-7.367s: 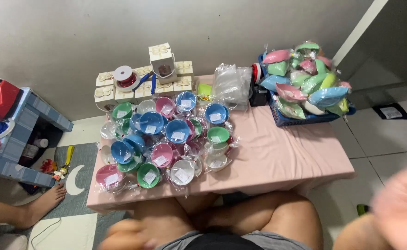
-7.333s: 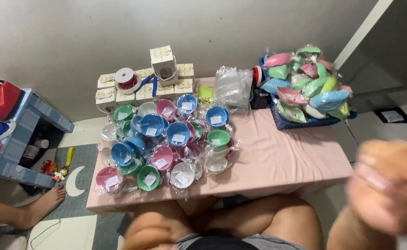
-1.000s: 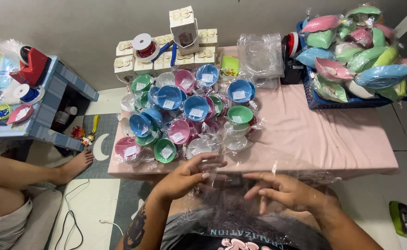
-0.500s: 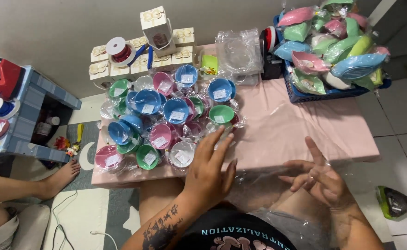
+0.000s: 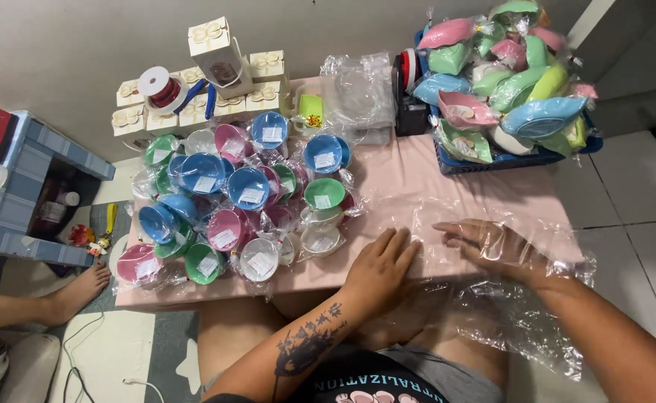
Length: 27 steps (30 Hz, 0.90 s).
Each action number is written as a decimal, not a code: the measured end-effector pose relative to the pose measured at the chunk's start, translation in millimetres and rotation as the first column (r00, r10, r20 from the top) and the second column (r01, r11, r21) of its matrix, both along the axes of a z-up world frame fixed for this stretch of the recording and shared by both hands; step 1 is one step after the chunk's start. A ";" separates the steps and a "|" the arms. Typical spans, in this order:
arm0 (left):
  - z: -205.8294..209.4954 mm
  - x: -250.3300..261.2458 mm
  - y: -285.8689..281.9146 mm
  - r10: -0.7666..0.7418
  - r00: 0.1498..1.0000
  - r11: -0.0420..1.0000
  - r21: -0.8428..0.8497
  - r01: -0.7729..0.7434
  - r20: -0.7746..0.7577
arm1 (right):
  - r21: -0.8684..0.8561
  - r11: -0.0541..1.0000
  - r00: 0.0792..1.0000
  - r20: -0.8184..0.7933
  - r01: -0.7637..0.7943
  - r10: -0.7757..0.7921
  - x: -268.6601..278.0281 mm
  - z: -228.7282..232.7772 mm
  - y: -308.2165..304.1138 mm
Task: A person is sitting on the floor and packing small, colorful plastic containers into a clear plastic bag on a low table.
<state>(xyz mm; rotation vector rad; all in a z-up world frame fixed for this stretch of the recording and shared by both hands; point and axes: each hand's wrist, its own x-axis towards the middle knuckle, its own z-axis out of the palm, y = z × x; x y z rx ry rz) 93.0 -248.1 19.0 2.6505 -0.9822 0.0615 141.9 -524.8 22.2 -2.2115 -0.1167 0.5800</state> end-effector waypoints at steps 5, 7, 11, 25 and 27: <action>1.9 3.6 8.5 0.073 0.996 0.997 -0.030 -0.072 0.046 | 0.142 0.984 0.981 -0.175 0.111 -0.086 21.7 29.0 10.7; -6.9 7.7 11.6 0.091 0.984 0.996 -0.034 -0.087 0.155 | -0.299 0.881 0.714 0.516 -0.367 0.473 26.6 -11.6 1.1; -7.8 9.7 17.2 0.090 0.989 0.996 -0.015 -0.089 0.121 | -0.337 0.884 0.807 0.389 -0.323 0.444 32.3 9.2 -33.3; -20.9 10.5 20.0 0.079 0.994 0.995 -0.067 -0.073 0.082 | 0.120 0.931 0.204 0.958 0.344 -0.199 -207.4 -59.4 -32.6; -26.7 5.2 25.4 0.086 0.992 0.996 -0.022 -0.085 0.091 | 0.026 0.937 0.109 0.992 0.347 -0.068 -189.9 -12.1 5.9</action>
